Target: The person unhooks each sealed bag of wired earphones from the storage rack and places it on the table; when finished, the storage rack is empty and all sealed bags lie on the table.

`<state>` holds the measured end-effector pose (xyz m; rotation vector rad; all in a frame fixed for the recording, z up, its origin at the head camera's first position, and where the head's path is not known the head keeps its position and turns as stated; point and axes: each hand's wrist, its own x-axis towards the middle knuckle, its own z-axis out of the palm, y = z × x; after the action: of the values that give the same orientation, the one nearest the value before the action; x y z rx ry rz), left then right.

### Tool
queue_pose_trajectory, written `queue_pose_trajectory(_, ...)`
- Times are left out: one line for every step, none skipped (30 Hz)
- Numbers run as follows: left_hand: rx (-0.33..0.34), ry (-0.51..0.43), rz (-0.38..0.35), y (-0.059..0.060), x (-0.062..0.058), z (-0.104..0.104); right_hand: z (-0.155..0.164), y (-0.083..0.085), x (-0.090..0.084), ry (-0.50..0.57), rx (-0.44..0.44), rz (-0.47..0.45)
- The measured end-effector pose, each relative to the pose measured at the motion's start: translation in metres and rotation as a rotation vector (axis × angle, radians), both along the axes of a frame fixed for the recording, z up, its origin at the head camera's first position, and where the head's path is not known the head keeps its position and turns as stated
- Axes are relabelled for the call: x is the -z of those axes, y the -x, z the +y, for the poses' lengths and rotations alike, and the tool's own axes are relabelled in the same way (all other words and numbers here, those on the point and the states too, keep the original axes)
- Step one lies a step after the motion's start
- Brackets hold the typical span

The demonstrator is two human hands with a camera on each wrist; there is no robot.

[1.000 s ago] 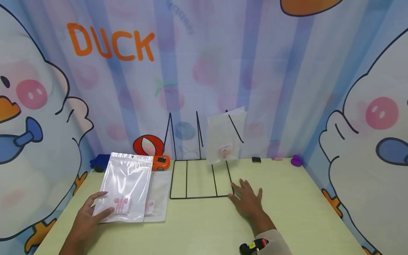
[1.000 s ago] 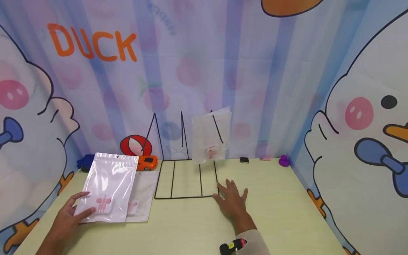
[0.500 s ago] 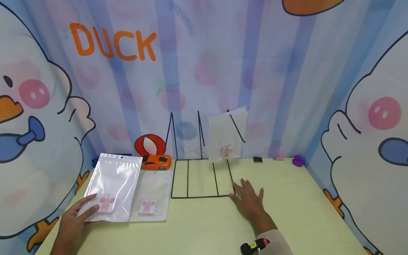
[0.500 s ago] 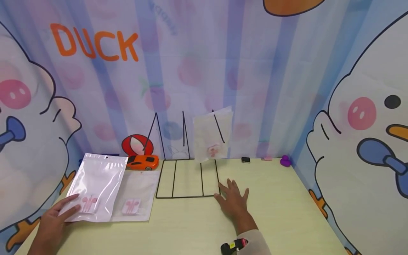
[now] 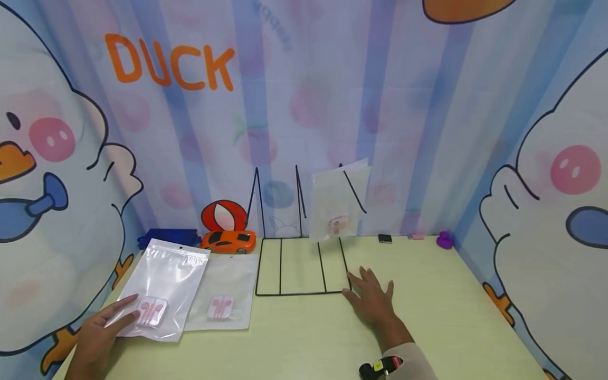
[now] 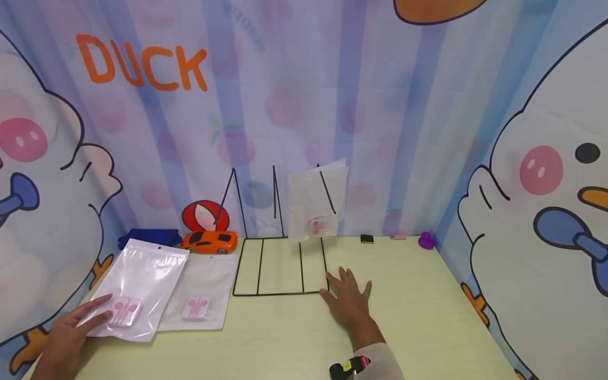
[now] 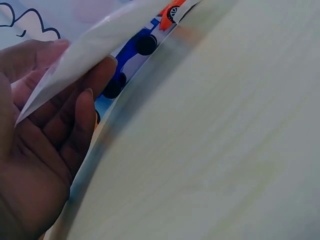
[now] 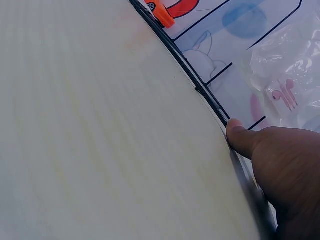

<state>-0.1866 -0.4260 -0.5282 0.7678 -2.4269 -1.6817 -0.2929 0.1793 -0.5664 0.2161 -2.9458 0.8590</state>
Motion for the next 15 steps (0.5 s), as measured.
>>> queue_pose_trajectory(0.004, -0.001, 0.002, 0.0000, 0.0000, -0.0004, -0.0001, 0.0000, 0.0004, 0.000, 0.000, -0.003)
queue_pose_trajectory(0.005, -0.003, 0.001, -0.0001, 0.0000, -0.0009, -0.0001, -0.0001, 0.0004, -0.001, 0.000, -0.001)
queue_pose_trajectory(0.007, 0.001, -0.002, -0.0002, 0.0002, -0.0016, -0.0002, 0.0000, 0.0006, 0.000, 0.000, -0.001)
queue_pose_trajectory(0.005, 0.004, -0.006, -0.0002, 0.0006, -0.0024, -0.0005, -0.0002, 0.0002, 0.002, -0.001, -0.003)
queue_pose_trajectory(0.000, 0.008, -0.010, -0.0002, 0.0010, -0.0030, -0.0008, -0.0003, -0.0001, 0.001, -0.001, -0.004)
queue_pose_trajectory(-0.005, 0.011, -0.011, 0.0000, 0.0017, -0.0038, -0.0009, -0.0004, -0.0007, 0.002, -0.002, -0.002)
queue_pose_trajectory(-0.013, 0.018, -0.018, 0.0000, 0.0022, -0.0043, -0.0011, -0.0007, -0.0010, 0.003, -0.002, -0.003)
queue_pose_trajectory(-0.018, 0.030, -0.028, -0.0001, 0.0025, -0.0047, -0.0011, -0.0008, -0.0016, 0.004, -0.003, -0.003)
queue_pose_trajectory(-0.024, 0.035, -0.030, 0.0001, 0.0033, -0.0054, -0.0011, -0.0008, -0.0019, 0.003, -0.004, -0.006)
queue_pose_trajectory(-0.033, 0.036, -0.031, 0.0002, 0.0036, -0.0056, -0.0011, -0.0009, -0.0023, 0.002, -0.004, -0.002)
queue_pose_trajectory(-0.040, 0.039, -0.029, 0.0002, 0.0038, -0.0057, -0.0011, -0.0009, -0.0027, 0.003, -0.004, 0.001)
queue_pose_trajectory(-0.045, 0.038, -0.028, 0.0003, 0.0042, -0.0060, -0.0012, -0.0011, -0.0033, 0.005, -0.004, 0.002)
queue_pose_trajectory(-0.050, 0.036, -0.027, 0.0003, 0.0044, -0.0061, -0.0013, -0.0011, -0.0036, 0.005, -0.002, 0.001)
queue_pose_trajectory(-0.055, 0.029, -0.023, 0.0005, 0.0048, -0.0061, -0.0014, -0.0013, -0.0041, 0.006, -0.002, 0.004)
queue_pose_trajectory(-0.060, 0.018, -0.018, 0.0007, 0.0052, -0.0059, -0.0016, -0.0015, -0.0045, 0.006, -0.001, 0.007)
